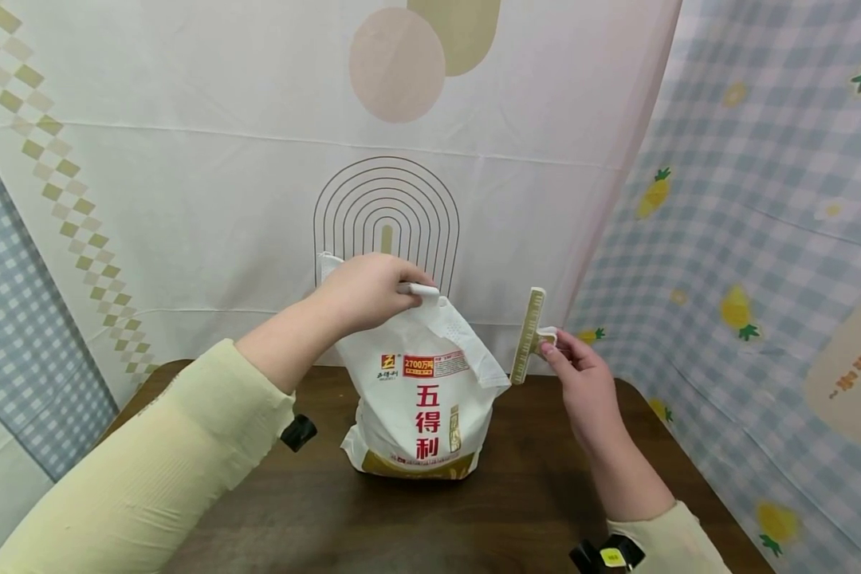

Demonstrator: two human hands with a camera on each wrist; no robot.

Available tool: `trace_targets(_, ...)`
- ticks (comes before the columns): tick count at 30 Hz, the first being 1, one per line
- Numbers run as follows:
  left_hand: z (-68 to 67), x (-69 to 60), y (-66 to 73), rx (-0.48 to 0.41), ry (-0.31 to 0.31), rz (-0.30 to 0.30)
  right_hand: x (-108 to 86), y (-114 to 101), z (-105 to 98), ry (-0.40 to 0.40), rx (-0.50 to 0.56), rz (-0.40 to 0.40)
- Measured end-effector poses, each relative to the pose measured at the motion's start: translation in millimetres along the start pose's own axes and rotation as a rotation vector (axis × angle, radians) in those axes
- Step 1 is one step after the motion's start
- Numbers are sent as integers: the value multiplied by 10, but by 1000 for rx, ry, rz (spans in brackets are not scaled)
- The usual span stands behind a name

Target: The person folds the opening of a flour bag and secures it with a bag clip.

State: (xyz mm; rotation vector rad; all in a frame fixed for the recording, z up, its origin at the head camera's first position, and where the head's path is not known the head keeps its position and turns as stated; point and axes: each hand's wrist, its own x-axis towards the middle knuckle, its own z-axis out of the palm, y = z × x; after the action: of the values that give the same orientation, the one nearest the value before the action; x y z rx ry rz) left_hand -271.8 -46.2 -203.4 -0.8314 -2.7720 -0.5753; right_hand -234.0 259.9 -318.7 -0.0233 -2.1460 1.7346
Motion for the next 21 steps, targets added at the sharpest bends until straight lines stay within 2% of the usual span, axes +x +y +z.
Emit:
trace_targets(4,-3,5,6,15,-3,-3,14,30,10,66,51,-31)
trace_targets(10,6,4,1,12,-2,-8,58,98,57,162,178,-129)
trace_targets(14,13,2,-2,10,-2,-14,82,142,91,168,202,-150)
trace_targets(21,7,12,1,13,-4,-5,122,183,119,162,182,-121)
